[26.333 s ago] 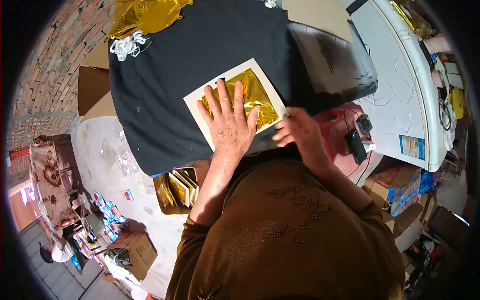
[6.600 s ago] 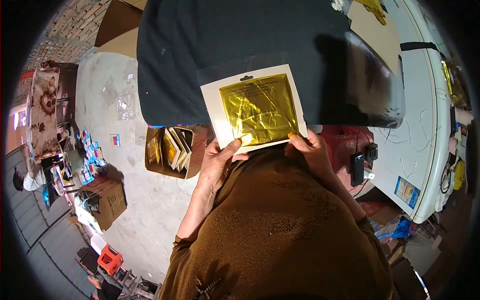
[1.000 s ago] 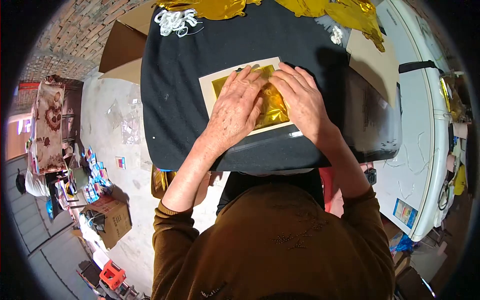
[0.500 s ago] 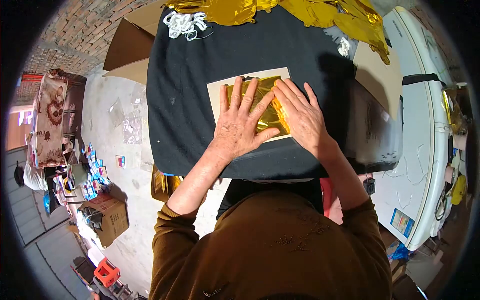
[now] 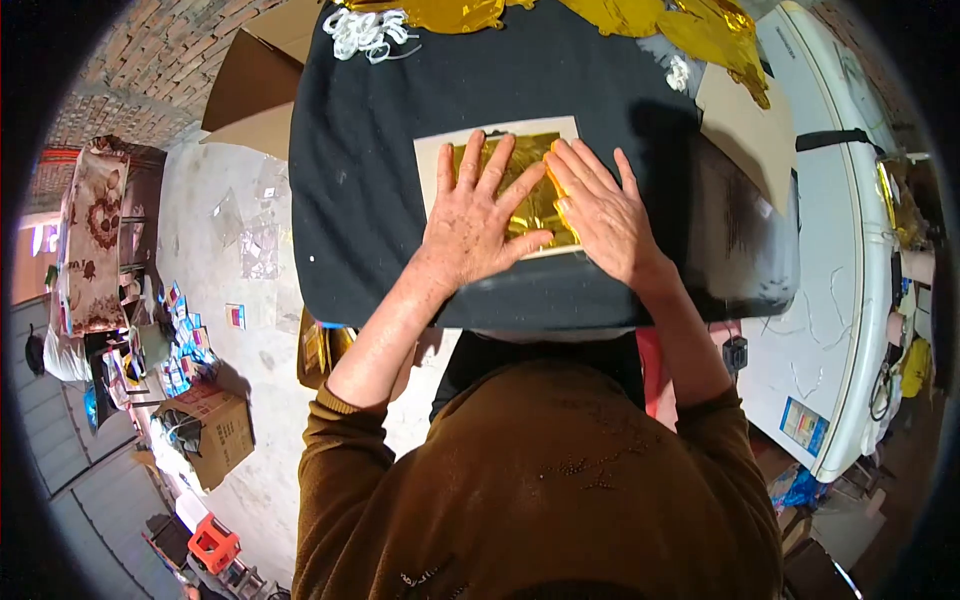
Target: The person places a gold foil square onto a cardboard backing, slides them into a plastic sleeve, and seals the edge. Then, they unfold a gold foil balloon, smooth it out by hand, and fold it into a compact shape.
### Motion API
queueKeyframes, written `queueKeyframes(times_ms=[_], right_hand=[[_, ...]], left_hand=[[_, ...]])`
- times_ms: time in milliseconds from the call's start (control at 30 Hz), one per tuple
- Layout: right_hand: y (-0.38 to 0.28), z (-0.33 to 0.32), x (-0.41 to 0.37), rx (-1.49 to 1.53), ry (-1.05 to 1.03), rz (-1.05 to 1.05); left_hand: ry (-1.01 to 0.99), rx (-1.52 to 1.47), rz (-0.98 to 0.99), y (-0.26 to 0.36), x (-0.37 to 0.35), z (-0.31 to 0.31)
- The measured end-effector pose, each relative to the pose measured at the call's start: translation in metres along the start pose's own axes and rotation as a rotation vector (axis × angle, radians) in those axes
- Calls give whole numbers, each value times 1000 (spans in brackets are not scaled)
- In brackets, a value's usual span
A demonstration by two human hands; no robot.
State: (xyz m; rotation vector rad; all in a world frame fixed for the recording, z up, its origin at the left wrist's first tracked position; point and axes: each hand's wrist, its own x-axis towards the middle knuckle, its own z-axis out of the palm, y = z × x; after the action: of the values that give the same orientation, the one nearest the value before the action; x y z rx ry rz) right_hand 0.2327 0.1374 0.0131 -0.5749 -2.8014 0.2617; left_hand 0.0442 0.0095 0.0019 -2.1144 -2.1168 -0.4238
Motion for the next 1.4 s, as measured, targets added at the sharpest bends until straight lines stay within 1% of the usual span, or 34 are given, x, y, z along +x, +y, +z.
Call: queueKeyframes(times_ms=[133, 167, 267, 333, 400, 433, 500, 567, 767, 867, 967, 1200, 1300, 1400], right_hand=[[-4, -10, -31, -87, 50, 39], [-10, -15, -42, -94, 91, 44], [-44, -34, -67, 11, 111, -7], [-59, -16, -81, 59, 202, -160], [-72, -3, -86, 108, 177, -159], [-75, 2, -86, 98, 135, -143], [-80, 5, -86, 99, 127, -122], [-78, 10, -89, 77, 124, -130], [-76, 16, -91, 73, 146, -150], [-74, 18, -92, 61, 153, -152], [-75, 19, -92, 81, 211, -143], [-75, 21, -92, 108, 236, -146], [-75, 19, -91, 120, 230, -136], [-76, 15, -89, 142, 224, -128]], left_hand=[[21, 33, 15, -1, -2, 2], [32, 37, 20, -1, -2, 3], [55, 35, 24, -1, -3, 4], [60, 35, 23, -1, -3, 3], [68, 12, 41, -2, -2, 5], [70, 9, 52, -3, -2, 4], [81, 9, 77, -4, -2, 1], [99, 12, 116, -4, -2, -4], [25, 21, 206, -2, 4, -16], [15, -1, 220, -3, 5, -14], [54, -109, 169, -7, 4, -7], [9, -15, 211, -6, 10, -13], [67, -7, 258, -7, 14, -13], [-3, -48, 239, -5, 11, -18]])
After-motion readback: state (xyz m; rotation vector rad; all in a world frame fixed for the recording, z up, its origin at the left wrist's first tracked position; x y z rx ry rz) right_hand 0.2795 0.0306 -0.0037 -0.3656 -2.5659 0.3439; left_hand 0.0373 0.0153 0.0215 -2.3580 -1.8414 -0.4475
